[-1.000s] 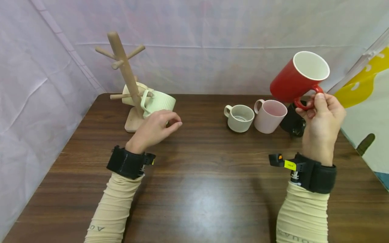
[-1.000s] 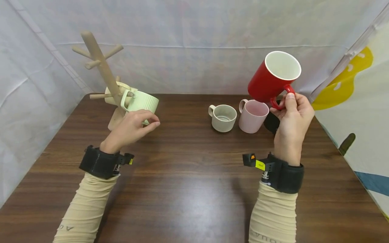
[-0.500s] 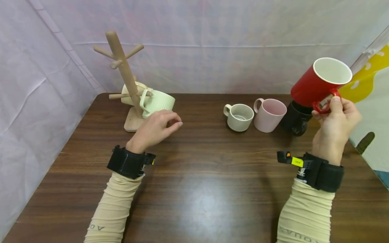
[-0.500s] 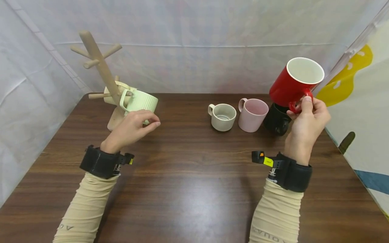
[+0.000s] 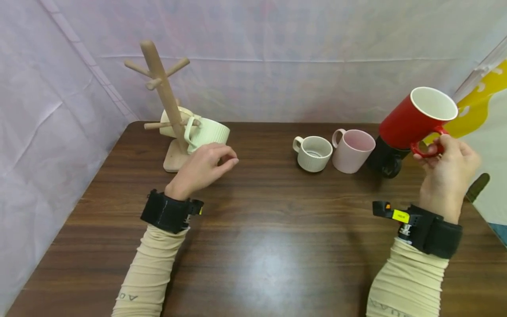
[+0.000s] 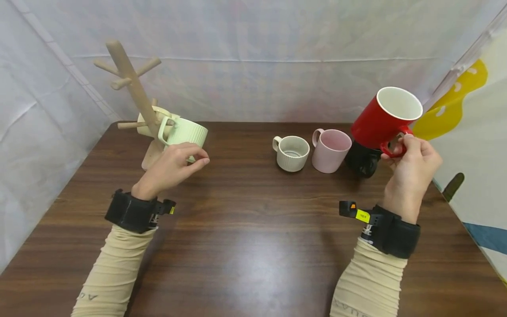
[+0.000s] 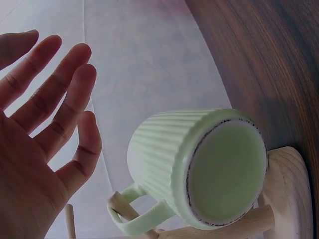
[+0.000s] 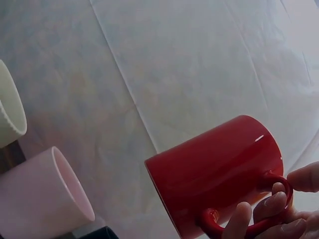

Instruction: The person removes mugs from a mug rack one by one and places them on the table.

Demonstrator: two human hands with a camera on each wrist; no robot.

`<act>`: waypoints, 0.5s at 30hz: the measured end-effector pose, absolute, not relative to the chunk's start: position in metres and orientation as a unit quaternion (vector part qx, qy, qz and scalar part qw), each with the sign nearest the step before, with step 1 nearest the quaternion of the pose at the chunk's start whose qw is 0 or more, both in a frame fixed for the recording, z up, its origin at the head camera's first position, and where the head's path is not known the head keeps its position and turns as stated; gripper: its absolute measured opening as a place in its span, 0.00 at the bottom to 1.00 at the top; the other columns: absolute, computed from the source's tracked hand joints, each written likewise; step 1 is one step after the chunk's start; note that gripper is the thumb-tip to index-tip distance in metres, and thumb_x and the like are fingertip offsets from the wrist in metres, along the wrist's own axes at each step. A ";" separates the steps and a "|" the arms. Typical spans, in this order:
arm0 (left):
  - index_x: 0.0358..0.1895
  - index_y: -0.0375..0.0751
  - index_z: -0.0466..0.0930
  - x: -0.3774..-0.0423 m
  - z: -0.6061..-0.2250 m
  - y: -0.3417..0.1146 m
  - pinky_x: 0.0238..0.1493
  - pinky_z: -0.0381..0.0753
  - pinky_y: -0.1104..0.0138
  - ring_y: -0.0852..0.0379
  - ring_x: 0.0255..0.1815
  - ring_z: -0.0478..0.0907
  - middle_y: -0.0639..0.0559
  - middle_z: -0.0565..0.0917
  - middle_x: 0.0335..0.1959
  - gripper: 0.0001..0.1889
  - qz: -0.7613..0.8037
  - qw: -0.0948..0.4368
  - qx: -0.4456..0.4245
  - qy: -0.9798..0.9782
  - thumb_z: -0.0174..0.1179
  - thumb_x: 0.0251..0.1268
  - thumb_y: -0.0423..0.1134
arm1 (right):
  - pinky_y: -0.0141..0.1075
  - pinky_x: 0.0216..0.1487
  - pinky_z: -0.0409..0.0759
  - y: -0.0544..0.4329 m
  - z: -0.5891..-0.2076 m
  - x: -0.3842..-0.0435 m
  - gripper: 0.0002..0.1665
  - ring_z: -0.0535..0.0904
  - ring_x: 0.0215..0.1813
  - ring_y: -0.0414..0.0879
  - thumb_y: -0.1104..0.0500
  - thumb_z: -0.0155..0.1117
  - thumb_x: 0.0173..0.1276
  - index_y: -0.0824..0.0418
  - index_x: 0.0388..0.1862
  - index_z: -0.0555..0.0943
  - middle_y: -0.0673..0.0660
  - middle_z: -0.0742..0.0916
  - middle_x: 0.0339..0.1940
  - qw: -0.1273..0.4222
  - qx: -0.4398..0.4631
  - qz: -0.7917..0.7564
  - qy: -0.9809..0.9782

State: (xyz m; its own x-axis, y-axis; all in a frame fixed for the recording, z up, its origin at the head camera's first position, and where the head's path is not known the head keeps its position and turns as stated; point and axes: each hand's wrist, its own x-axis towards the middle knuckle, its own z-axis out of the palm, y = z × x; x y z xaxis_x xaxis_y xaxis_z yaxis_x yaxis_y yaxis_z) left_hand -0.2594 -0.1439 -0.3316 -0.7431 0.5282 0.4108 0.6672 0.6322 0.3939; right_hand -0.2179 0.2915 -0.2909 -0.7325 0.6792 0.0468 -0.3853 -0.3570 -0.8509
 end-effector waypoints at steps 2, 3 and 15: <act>0.41 0.39 0.86 -0.260 -0.333 -0.144 0.40 0.77 0.58 0.51 0.37 0.80 0.49 0.85 0.35 0.06 -0.271 0.128 -0.332 -0.894 0.62 0.73 0.37 | 0.30 0.24 0.79 0.298 -0.293 -0.214 0.12 0.68 0.21 0.48 0.66 0.62 0.74 0.72 0.30 0.78 0.58 0.76 0.24 0.322 -0.168 0.805 -0.470; 0.41 0.38 0.86 -0.260 -0.333 -0.143 0.40 0.78 0.58 0.51 0.37 0.80 0.49 0.85 0.35 0.06 -0.271 0.128 -0.332 -0.894 0.62 0.73 0.37 | 0.31 0.24 0.79 0.301 -0.294 -0.212 0.12 0.68 0.21 0.48 0.66 0.62 0.74 0.72 0.30 0.78 0.58 0.76 0.25 0.317 -0.171 0.805 -0.472; 0.42 0.38 0.86 -0.261 -0.334 -0.139 0.42 0.77 0.58 0.52 0.37 0.79 0.48 0.85 0.36 0.06 -0.272 0.123 -0.341 -0.891 0.62 0.73 0.36 | 0.28 0.31 0.81 0.343 -0.317 -0.181 0.12 0.69 0.32 0.46 0.57 0.61 0.77 0.67 0.40 0.80 0.56 0.75 0.33 0.234 -0.151 0.789 -0.548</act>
